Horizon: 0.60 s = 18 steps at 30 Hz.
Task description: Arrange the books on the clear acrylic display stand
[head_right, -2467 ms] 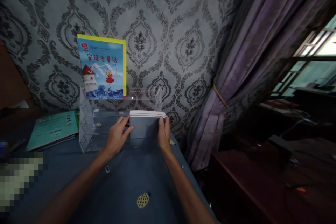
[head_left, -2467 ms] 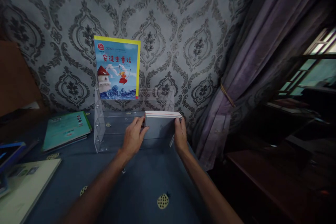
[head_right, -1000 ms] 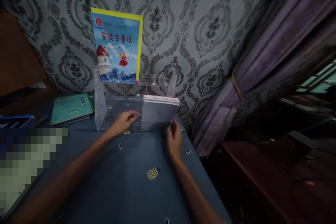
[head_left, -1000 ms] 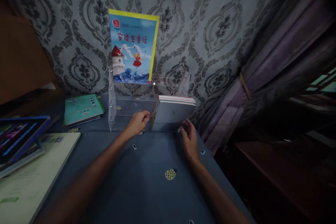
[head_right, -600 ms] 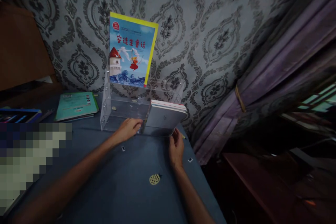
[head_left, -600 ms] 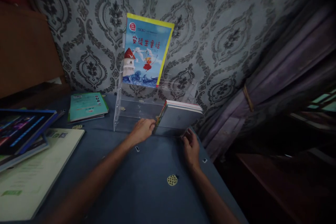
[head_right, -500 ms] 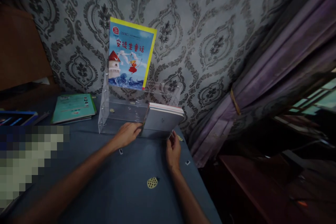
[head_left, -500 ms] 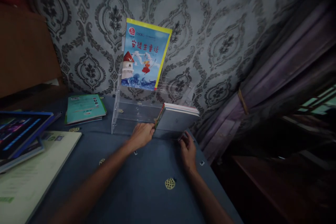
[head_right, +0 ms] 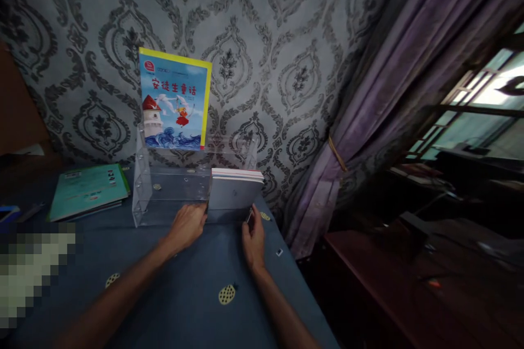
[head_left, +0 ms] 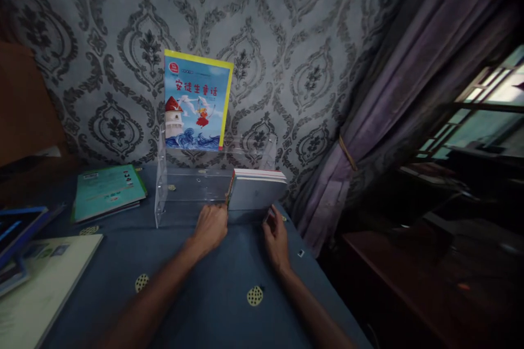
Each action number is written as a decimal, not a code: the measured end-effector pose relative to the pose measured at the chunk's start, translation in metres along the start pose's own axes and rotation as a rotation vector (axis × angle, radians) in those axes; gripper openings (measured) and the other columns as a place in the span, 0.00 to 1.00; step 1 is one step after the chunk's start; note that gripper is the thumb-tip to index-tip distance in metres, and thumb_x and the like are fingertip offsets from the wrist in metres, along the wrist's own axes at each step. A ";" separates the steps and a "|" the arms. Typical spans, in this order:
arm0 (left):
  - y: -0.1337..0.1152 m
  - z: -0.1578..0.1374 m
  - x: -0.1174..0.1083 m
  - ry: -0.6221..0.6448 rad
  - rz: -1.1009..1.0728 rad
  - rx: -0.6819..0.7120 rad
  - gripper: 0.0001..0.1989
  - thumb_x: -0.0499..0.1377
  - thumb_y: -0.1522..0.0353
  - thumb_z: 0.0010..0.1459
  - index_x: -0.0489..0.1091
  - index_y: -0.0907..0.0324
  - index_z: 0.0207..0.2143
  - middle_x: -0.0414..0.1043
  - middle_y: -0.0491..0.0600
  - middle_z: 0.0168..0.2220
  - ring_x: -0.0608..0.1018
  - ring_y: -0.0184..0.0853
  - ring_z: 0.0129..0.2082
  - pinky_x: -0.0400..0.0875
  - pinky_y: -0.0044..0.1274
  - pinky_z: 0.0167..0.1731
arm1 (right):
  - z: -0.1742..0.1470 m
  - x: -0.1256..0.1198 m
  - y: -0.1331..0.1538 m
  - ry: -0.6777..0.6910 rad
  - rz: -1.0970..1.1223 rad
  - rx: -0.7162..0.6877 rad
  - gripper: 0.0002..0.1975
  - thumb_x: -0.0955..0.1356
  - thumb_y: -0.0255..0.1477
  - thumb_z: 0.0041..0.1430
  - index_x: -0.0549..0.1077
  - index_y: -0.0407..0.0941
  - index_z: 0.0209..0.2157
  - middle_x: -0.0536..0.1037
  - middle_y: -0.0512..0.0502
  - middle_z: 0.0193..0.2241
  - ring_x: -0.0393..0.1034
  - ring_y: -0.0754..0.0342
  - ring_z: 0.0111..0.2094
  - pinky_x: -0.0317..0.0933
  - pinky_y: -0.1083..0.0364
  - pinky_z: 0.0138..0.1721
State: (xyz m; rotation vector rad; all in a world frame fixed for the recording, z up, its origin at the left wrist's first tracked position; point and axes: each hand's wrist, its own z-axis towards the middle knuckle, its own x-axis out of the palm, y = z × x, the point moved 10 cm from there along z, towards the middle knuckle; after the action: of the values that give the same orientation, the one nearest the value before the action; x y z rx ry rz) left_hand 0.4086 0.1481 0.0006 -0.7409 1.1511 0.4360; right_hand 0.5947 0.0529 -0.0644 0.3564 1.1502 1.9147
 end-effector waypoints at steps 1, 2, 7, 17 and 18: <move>-0.001 0.000 0.001 0.007 0.012 0.002 0.12 0.51 0.74 0.63 0.73 0.62 0.43 0.78 0.61 0.41 0.79 0.46 0.43 0.69 0.33 0.45 | 0.000 0.001 -0.002 0.005 0.013 0.030 0.31 0.65 0.38 0.59 0.63 0.46 0.63 0.74 0.37 0.55 0.70 0.39 0.56 0.63 0.37 0.57; -0.002 0.000 0.001 0.013 0.021 0.010 0.12 0.51 0.74 0.63 0.73 0.62 0.44 0.78 0.61 0.42 0.79 0.46 0.44 0.69 0.33 0.46 | 0.000 0.001 -0.004 0.011 0.031 0.060 0.32 0.65 0.38 0.58 0.62 0.46 0.63 0.74 0.37 0.56 0.69 0.40 0.56 0.62 0.37 0.58; -0.004 -0.003 0.000 -0.008 0.011 0.074 0.10 0.54 0.71 0.63 0.71 0.62 0.44 0.78 0.60 0.45 0.78 0.47 0.48 0.68 0.34 0.49 | -0.002 0.004 -0.003 0.028 0.094 0.114 0.31 0.65 0.39 0.57 0.62 0.45 0.62 0.74 0.36 0.56 0.70 0.41 0.56 0.61 0.38 0.59; 0.011 -0.002 -0.007 -0.124 -0.251 -0.012 0.24 0.51 0.68 0.66 0.53 0.58 0.63 0.78 0.54 0.47 0.79 0.43 0.49 0.70 0.30 0.46 | 0.065 -0.028 0.071 -0.199 0.130 -0.028 0.31 0.61 0.51 0.61 0.70 0.44 0.56 0.71 0.38 0.58 0.63 0.44 0.60 0.55 0.45 0.61; 0.012 -0.001 -0.007 -0.137 -0.280 -0.005 0.25 0.51 0.68 0.66 0.52 0.58 0.64 0.78 0.54 0.48 0.79 0.43 0.49 0.70 0.31 0.47 | 0.075 -0.029 0.078 -0.207 0.157 -0.039 0.31 0.62 0.51 0.61 0.71 0.43 0.55 0.72 0.38 0.58 0.63 0.45 0.60 0.55 0.46 0.61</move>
State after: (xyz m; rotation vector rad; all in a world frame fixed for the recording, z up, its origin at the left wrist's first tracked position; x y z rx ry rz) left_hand 0.3980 0.1561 0.0037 -0.8494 0.9029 0.2500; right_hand 0.6171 0.0572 0.0454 0.6244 0.9716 1.9795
